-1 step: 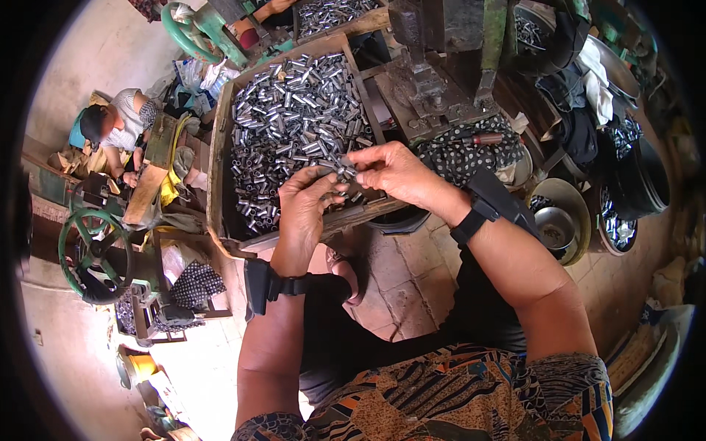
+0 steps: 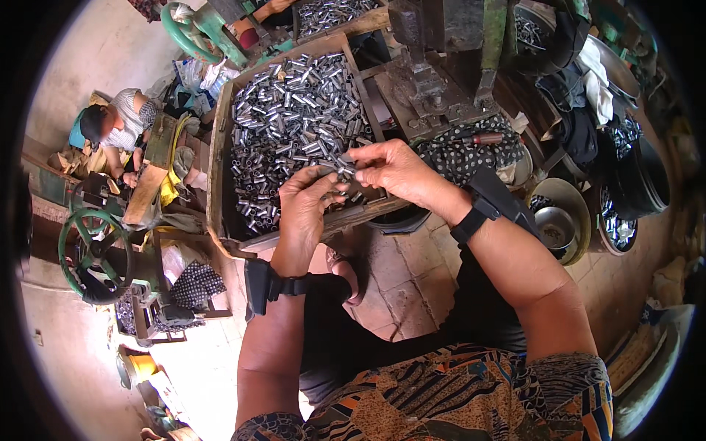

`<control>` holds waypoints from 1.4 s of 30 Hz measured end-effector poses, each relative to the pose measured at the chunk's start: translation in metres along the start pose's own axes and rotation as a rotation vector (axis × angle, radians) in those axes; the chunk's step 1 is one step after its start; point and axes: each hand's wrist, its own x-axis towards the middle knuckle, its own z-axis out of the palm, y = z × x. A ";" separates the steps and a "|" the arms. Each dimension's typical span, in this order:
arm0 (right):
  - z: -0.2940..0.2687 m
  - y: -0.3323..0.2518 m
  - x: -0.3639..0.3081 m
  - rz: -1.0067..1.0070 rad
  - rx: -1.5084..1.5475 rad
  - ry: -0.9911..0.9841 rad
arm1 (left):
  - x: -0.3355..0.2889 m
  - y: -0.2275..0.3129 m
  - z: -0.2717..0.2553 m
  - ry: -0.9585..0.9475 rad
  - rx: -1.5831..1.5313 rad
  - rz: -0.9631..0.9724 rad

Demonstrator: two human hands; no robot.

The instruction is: Using a manual press to assemble or shape small metal components.

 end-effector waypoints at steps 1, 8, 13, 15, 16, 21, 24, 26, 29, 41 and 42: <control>-0.001 -0.003 -0.001 0.000 0.001 -0.001 | 0.000 0.000 0.000 -0.005 -0.013 0.012; -0.006 -0.010 -0.005 0.137 0.086 0.112 | -0.002 0.000 0.002 -0.020 0.037 0.042; -0.005 -0.003 -0.007 0.162 0.146 0.112 | -0.011 0.001 0.005 -0.093 0.195 0.032; -0.006 -0.005 -0.009 0.159 0.248 0.066 | -0.012 0.003 0.003 -0.141 0.206 0.031; -0.007 -0.006 -0.010 0.158 0.247 0.065 | -0.012 0.005 0.003 -0.140 0.206 0.033; -0.010 -0.008 -0.012 0.189 0.358 0.001 | -0.015 0.011 0.005 -0.275 0.061 -0.054; -0.007 -0.005 -0.012 0.222 0.415 -0.028 | -0.016 0.005 0.005 -0.250 0.005 -0.129; -0.008 -0.008 -0.013 0.201 0.385 -0.015 | -0.018 -0.001 0.009 -0.214 0.018 -0.076; -0.009 -0.010 -0.010 0.152 0.300 0.000 | -0.019 -0.006 0.013 -0.143 0.028 -0.001; -0.051 -0.046 -0.030 -0.234 0.063 0.465 | -0.004 -0.006 0.033 -0.034 0.093 -0.016; -0.061 -0.051 -0.037 -0.283 0.048 0.502 | -0.001 -0.007 0.035 -0.034 0.103 -0.009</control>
